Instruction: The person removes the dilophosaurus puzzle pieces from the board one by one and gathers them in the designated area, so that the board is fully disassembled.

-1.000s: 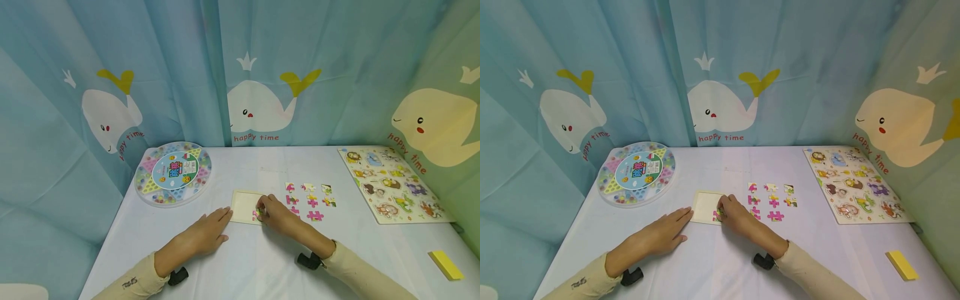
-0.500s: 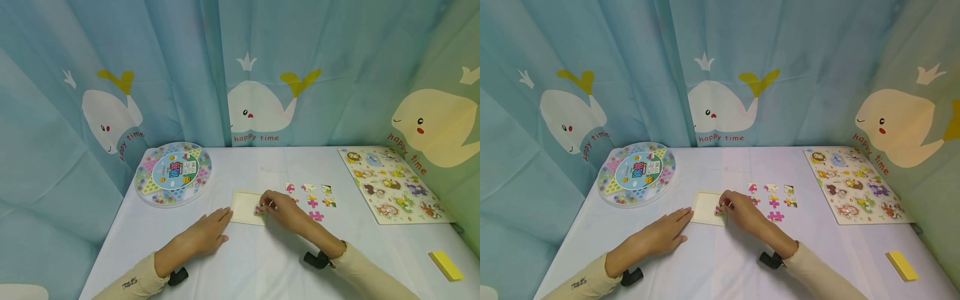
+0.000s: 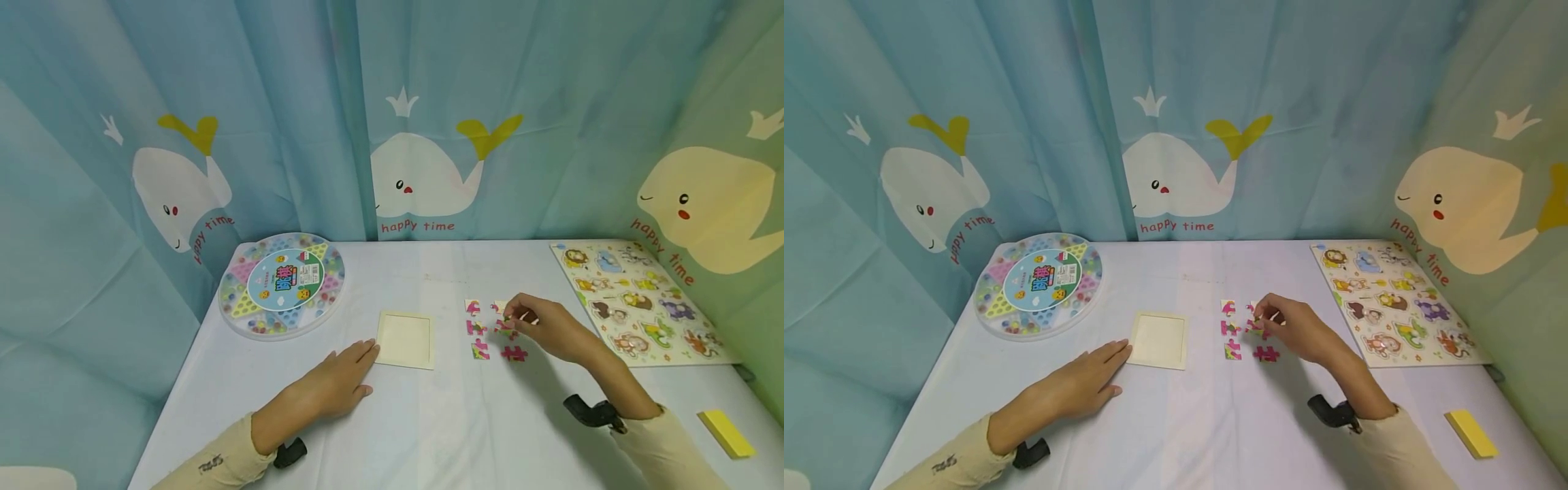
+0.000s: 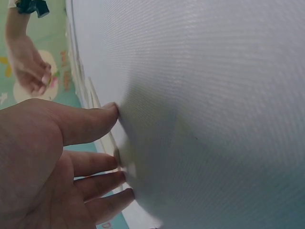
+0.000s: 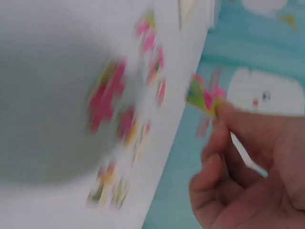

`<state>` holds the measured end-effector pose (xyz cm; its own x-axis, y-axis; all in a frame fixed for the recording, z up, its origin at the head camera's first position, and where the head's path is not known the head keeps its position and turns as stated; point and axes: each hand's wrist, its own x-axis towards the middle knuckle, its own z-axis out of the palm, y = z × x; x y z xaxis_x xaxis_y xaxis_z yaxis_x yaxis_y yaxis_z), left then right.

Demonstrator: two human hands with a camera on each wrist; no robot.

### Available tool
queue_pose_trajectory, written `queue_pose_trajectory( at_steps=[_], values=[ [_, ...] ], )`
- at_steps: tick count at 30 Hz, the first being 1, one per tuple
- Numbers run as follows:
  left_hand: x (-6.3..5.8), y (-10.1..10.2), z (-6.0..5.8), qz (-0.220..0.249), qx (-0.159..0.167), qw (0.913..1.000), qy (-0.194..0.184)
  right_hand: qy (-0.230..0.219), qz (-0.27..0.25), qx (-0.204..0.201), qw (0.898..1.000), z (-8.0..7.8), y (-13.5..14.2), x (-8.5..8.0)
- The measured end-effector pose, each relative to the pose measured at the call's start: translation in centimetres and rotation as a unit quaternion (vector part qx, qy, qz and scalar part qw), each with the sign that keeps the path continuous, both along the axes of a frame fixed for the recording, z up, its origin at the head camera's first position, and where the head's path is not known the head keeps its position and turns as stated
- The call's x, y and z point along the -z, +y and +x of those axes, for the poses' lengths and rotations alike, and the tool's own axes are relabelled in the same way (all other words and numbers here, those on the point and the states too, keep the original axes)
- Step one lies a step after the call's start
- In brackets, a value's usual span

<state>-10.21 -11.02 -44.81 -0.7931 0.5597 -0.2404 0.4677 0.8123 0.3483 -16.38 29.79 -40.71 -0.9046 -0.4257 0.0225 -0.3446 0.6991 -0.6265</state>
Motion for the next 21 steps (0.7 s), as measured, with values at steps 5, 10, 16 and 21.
queue_pose_trajectory(
  at_steps=[5,10,16,21],
  values=[
    [0.1,0.0,0.0,-0.003,-0.001,1.0000,-0.001,-0.038,0.001,-0.039,0.999,0.2,4.2,0.7],
    [0.0,0.0,0.1,-0.006,0.000,1.0000,-0.001,-0.132,-0.080,-0.111,0.982,-0.2,7.5,1.9],
    [0.0,0.0,0.2,-0.001,0.000,1.0000,-0.002,-0.196,-0.135,-0.153,0.959,-0.5,8.7,3.1],
    [0.1,0.0,0.1,-0.006,-0.001,1.0000,0.000,-0.142,-0.064,-0.099,0.983,0.0,7.8,3.5]
  ],
)
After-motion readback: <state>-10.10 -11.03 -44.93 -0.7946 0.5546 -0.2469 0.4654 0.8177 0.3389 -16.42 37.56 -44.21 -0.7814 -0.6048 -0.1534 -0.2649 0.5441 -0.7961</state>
